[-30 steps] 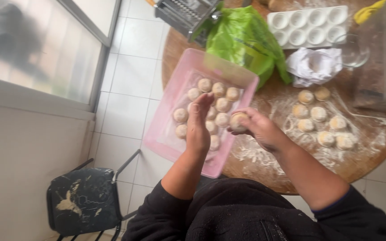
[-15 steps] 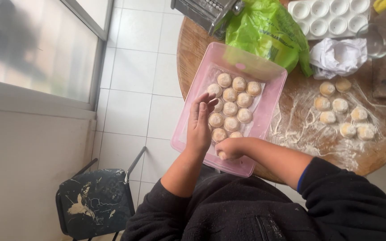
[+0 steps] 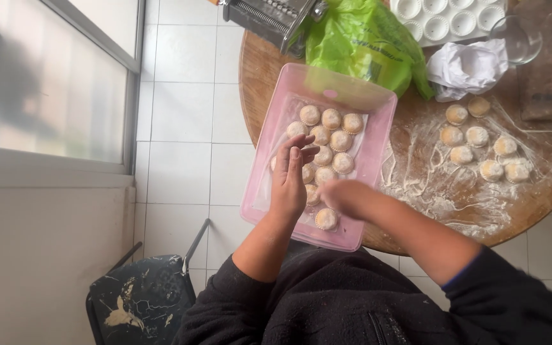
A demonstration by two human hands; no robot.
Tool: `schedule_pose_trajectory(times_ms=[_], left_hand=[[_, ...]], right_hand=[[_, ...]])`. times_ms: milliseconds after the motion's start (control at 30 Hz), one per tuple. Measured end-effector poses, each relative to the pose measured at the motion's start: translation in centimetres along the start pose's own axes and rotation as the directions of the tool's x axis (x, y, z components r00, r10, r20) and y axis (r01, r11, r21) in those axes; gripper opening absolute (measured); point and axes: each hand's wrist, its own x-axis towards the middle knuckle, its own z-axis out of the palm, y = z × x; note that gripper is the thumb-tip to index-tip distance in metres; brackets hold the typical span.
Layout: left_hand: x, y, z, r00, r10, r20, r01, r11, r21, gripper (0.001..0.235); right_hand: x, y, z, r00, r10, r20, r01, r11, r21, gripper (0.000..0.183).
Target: Arranging prepared dough items into a plastic container for storage or transport.
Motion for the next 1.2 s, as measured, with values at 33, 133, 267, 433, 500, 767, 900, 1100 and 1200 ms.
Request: schedule_pose_trajectory(times_ms=[33, 133, 267, 433, 500, 767, 900, 1100, 1200], left_hand=[[0.0, -0.3, 0.4, 1.0, 0.002, 0.004, -0.002, 1.0, 0.001, 0.042], [-0.3, -1.3, 2.1, 0.998, -0.03, 0.053, 0.031, 0.999, -0.015, 0.041], [-0.5, -2.5, 6.0, 0.991, -0.075, 0.11, 0.08, 0.996, -0.035, 0.04], [-1.2, -4.3, 11.6, 0.97, -0.123, 0.209, 0.14, 0.988, -0.069, 0.038], [-1.5, -4.7, 14.1, 0.958, -0.179, 0.224, 0.185, 0.983, -0.006, 0.038], [-5.8, -12.5, 22.9, 0.859, -0.389, 0.332, 0.402, 0.915, 0.031, 0.045], [-7.7, -16.8, 25.8, 0.727, -0.574, 0.378, 0.58, 0.807, 0.111, 0.053], [-6.9, -22.4, 27.5, 0.634, -0.722, 0.278, 0.639, 0.691, 0.338, 0.068], [-6.5, -25.3, 26.8, 0.564, -0.794, 0.225, 0.753, 0.607, 0.255, 0.075]], right_hand=[[-2.0, 0.2, -2.1, 1.0, 0.001, -0.004, -0.001, 1.0, 0.001, 0.028], [-7.8, 1.9, -6.2, 0.879, 0.116, -0.462, 0.101, 0.902, 0.419, 0.032], [-12.5, 7.6, -6.3, 0.705, 0.281, -0.651, 0.106, 0.866, 0.489, 0.031], [-15.9, 17.4, -2.4, 0.498, 0.461, -0.734, 0.056, 0.828, 0.558, 0.029], [-16.3, 23.2, 0.6, 0.398, 0.513, -0.76, -0.066, 0.843, 0.535, 0.027], [-16.0, 36.1, 7.2, 0.461, 0.555, -0.693, -0.291, 0.832, 0.473, 0.025], [-15.4, 37.1, 6.9, 0.512, 0.521, -0.683, -0.303, 0.854, 0.424, 0.025], [-13.7, 35.2, 2.1, 0.568, 0.61, -0.552, -0.316, 0.781, 0.539, 0.038], [-12.2, 35.7, 2.3, 0.563, 0.502, -0.657, -0.241, 0.86, 0.45, 0.039]])
